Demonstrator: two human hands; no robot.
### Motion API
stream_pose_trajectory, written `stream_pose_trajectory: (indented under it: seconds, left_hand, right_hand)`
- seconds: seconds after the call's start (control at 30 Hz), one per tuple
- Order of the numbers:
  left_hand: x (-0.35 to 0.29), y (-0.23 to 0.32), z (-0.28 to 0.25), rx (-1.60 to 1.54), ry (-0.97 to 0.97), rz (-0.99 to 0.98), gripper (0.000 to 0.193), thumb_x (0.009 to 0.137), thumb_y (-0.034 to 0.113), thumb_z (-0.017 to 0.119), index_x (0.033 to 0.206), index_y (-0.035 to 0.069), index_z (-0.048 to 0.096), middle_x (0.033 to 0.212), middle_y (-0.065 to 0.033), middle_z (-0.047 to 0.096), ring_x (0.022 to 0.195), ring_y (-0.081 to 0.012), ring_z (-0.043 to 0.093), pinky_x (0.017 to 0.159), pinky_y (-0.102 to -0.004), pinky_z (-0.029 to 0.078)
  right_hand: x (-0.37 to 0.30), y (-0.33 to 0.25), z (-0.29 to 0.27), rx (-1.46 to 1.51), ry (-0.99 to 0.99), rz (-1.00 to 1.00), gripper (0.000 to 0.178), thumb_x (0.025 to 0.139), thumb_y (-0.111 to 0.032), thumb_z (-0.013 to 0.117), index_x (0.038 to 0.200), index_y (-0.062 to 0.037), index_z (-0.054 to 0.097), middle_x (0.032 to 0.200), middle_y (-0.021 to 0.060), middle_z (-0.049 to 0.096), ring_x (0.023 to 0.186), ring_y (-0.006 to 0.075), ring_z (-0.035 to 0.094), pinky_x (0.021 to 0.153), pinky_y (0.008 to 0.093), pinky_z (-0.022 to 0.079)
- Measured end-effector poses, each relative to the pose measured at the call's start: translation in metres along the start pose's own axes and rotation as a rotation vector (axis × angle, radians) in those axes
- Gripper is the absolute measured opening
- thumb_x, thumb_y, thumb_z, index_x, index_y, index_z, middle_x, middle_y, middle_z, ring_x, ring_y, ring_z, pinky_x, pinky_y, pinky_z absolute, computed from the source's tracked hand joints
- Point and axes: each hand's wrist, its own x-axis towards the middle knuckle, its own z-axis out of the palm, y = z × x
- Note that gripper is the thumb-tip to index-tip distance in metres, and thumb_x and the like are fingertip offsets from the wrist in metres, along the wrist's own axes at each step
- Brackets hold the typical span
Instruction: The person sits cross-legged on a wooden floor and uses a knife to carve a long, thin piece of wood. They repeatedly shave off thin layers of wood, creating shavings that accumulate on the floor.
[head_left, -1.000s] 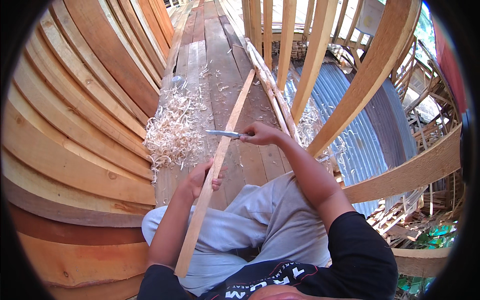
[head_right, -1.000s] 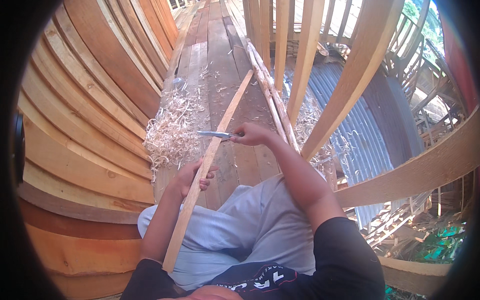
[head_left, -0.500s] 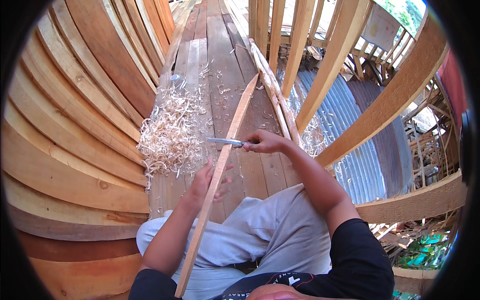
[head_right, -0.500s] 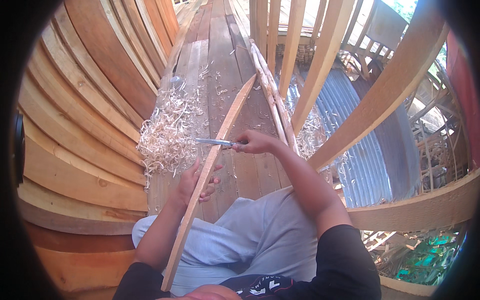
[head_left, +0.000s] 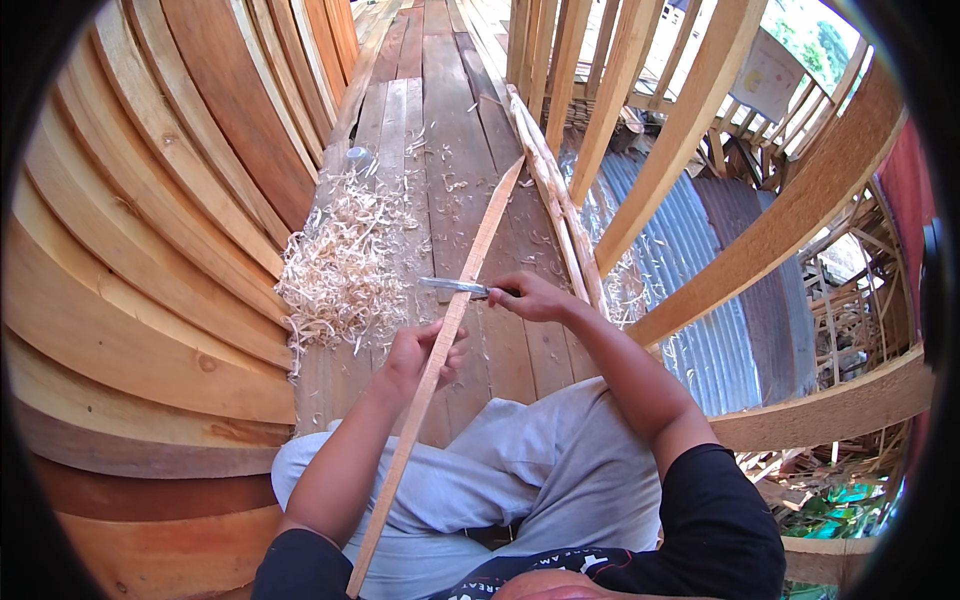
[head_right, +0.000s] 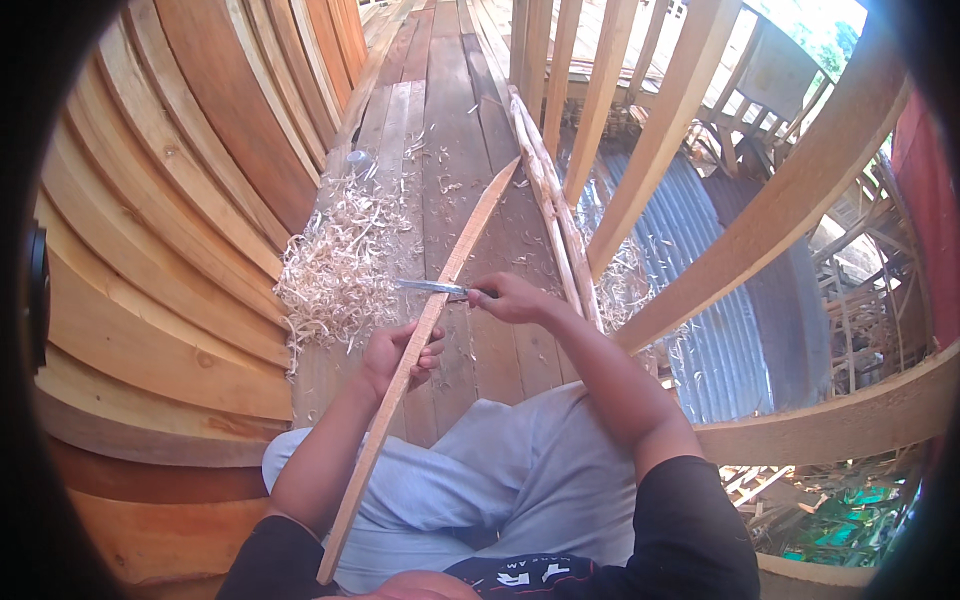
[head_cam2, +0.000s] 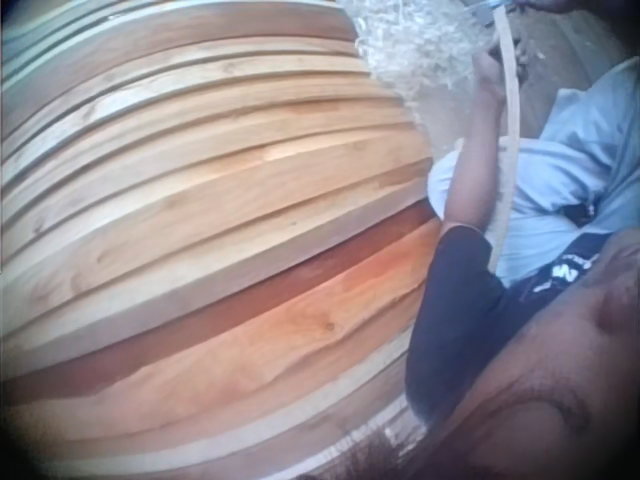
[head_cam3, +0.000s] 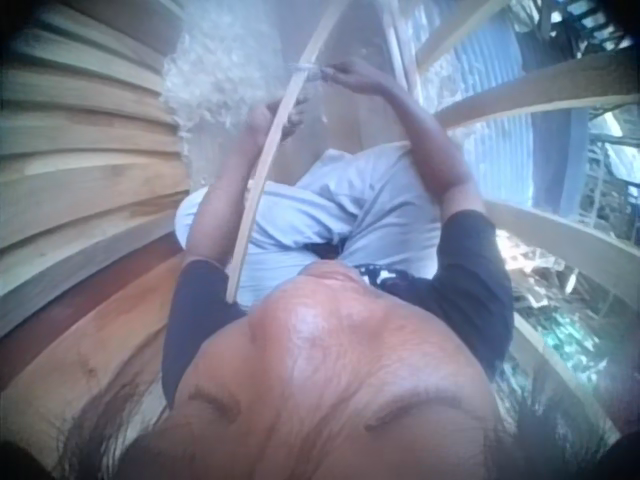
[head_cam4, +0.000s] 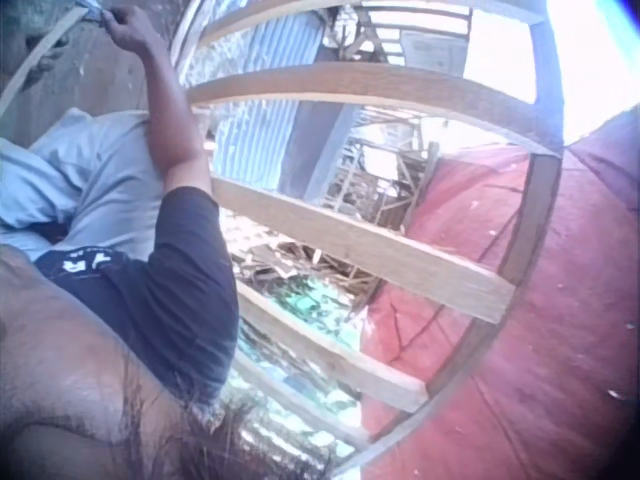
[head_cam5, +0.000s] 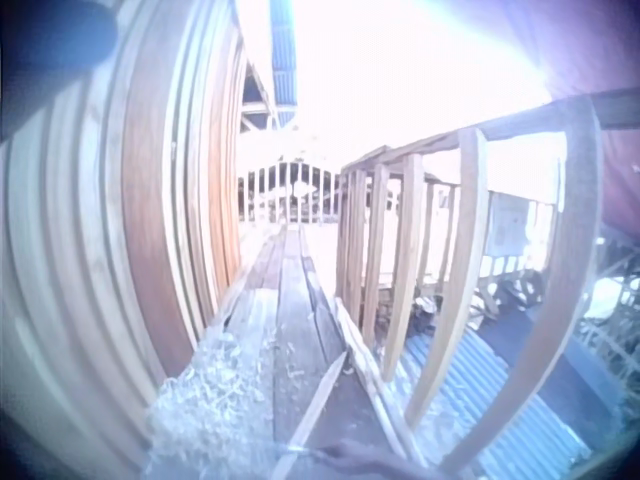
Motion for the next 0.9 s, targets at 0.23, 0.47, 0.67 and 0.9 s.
stream_pose_trajectory:
  seconds: [0.23, 0.47, 0.67, 0.9]
  left_hand:
    - [-0.014, -0.005, -0.011, -0.056, -0.016, -0.209, 0.042, 0.099, 0.051, 0.035, 0.090, 0.011, 0.044, 0.058, 0.0013, 0.036, 0.039, -0.0061, 0.032, 0.030, -0.0186, 0.026]
    - [-0.048, -0.020, -0.004, 0.065, 0.091, -0.205, 0.017, 0.094, 0.026, 0.057, 0.092, 0.014, 0.044, 0.057, 0.0047, 0.036, 0.039, -0.0023, 0.031, 0.031, -0.0163, 0.025]
    - [-0.050, -0.028, -0.007, 0.070, 0.101, -0.188, 0.018, 0.089, 0.010, 0.058, 0.081, 0.013, 0.041, 0.058, 0.0057, 0.039, 0.042, -0.0012, 0.036, 0.034, -0.0169, 0.027]
    - [-0.057, -0.030, -0.007, 0.155, 0.137, -0.116, 0.014, 0.087, 0.006, 0.056, 0.082, 0.010, 0.043, 0.060, 0.0042, 0.040, 0.043, -0.0019, 0.038, 0.034, -0.0179, 0.028]
  right_hand:
    - [0.005, -0.041, 0.032, -0.492, 0.327, 0.307, 0.060, 0.098, -0.043, 0.034, 0.070, -0.0022, 0.068, 0.070, 0.0244, 0.063, 0.071, 0.0423, 0.063, 0.069, 0.0508, 0.049]
    - [0.018, -0.031, 0.046, -0.553, 0.444, 0.135, 0.050, 0.094, -0.031, 0.040, 0.062, -0.0020, 0.065, 0.060, 0.0222, 0.060, 0.058, 0.0419, 0.061, 0.060, 0.0509, 0.050]
    - [0.028, -0.008, 0.029, -0.599, 0.462, 0.282, 0.052, 0.094, -0.032, 0.038, 0.062, 0.0004, 0.064, 0.061, 0.0253, 0.059, 0.061, 0.0441, 0.061, 0.062, 0.0518, 0.050]
    - [0.029, -0.039, 0.037, -0.557, 0.321, 0.184, 0.052, 0.092, -0.032, 0.039, 0.059, 0.0004, 0.063, 0.062, 0.0254, 0.059, 0.063, 0.0445, 0.061, 0.066, 0.0531, 0.050]
